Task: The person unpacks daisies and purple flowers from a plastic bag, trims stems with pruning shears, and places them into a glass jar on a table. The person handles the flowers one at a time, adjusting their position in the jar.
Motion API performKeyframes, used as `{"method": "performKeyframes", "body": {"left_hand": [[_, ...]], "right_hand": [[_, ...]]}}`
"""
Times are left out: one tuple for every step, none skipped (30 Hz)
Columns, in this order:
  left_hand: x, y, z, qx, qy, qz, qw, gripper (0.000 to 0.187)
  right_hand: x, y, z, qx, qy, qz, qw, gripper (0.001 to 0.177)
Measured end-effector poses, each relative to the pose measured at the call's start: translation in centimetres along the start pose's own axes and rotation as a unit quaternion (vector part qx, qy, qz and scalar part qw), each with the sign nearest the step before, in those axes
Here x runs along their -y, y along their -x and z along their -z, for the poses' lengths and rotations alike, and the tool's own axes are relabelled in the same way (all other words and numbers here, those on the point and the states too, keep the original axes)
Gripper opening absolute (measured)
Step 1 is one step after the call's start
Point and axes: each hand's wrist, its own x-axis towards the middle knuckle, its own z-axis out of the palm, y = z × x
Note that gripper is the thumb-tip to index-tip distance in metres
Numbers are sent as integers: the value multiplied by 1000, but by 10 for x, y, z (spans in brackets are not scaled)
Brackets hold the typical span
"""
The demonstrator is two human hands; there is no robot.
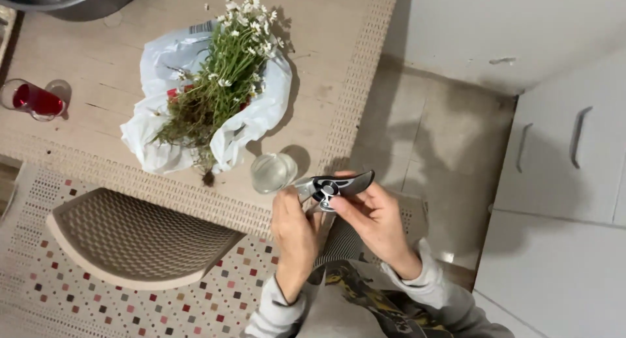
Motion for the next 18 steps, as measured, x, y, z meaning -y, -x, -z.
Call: {"method": "performKeyframes", "body": {"left_hand": [[1,-8,-10,-2,20,11,1000,51],[3,-17,-20,-4,41,22,999,46],[6,-25,-35,-15,39,25,999,46],[11,-36,-49,22,161,55,985,39],[13,-39,-60,63,279,93,954,32],[12,-40,-69,56,277,104,954,32],[12,-51,-79,93,478,191,853,29],[13,-62,-89,124,651,264,701,30],[9,-77,-91,115,651,264,702,30],[5,-90,-94,119,669,250,690,17],[-1,-98,-96,124,686,239,676,7],[-4,-109,-100,115,687,244,675,7],[-10,-116,-104,87,688,280,664,10],[-15,-122,-107,59,688,315,651,15],[-16,-125,-120,47,689,318,649,15],[-18,-128,-131,9,704,320,634,16],[-18,-132,-142,-32,716,319,620,24],[-22,-133,-141,-47,715,320,620,24]], "right_hand": [[3,-12,10,56,15,1,998,46],[5,-26,20,111,30,2,993,55],[-5,-47,32,122,31,5,992,55],[-15,-70,43,176,40,52,982,59],[-24,-86,54,229,45,86,969,63],[-17,-96,55,239,43,78,967,63],[-9,-113,55,217,72,44,973,53],[0,-130,54,193,101,12,976,43],[5,-144,56,202,101,10,974,43],[9,-157,58,186,146,34,971,36],[13,-165,62,170,191,52,966,30],[18,-179,62,178,191,46,964,30],[24,-190,64,179,256,103,944,32],[30,-200,65,181,319,160,917,35],[28,-210,67,193,318,157,915,35],[26,-219,69,198,300,163,919,39],[23,-228,68,205,278,171,923,42],[26,-235,70,219,275,169,921,42]]}}
